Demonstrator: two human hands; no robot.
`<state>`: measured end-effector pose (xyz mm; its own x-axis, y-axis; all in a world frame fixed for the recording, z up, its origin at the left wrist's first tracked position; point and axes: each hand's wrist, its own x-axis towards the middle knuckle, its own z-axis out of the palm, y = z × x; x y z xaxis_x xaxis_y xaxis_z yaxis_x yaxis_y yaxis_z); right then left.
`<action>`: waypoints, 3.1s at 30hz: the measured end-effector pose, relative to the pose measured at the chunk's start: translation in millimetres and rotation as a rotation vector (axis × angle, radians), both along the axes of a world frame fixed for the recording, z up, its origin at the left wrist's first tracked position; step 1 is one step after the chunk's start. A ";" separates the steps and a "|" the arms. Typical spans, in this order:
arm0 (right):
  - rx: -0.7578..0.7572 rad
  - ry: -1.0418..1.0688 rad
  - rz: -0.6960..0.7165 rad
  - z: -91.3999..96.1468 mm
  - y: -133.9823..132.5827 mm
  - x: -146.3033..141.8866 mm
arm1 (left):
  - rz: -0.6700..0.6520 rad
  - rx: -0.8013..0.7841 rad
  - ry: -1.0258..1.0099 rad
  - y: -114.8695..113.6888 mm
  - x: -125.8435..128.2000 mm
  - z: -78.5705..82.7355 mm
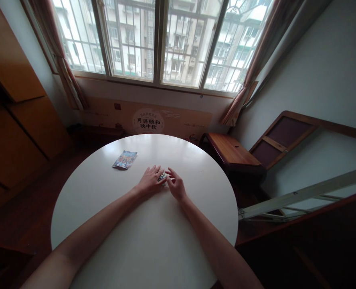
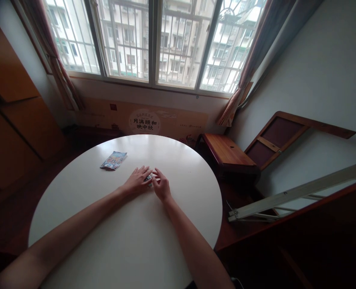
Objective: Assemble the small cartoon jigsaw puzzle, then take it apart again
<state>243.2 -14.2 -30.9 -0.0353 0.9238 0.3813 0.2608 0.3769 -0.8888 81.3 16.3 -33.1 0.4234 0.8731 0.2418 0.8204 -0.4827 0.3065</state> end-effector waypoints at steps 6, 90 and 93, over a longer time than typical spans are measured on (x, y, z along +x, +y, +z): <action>-0.037 0.070 -0.165 -3.8 15.8 4.1 | 0.081 0.068 -0.172 -6.2 -26.9 13.4; -0.078 0.133 0.035 0.0 2.9 -20.3 | -0.040 0.213 -0.548 -29.3 -36.2 10.6; -0.091 0.149 0.041 2.3 1.9 -20.1 | -0.047 0.205 -0.544 -29.6 -36.1 10.0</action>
<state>223.1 -12.3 -28.5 -0.0229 0.9538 0.2997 0.1098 0.3004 -0.9475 45.2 -13.3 -23.1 0.2280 0.7690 0.5972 0.5474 -0.6085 0.5745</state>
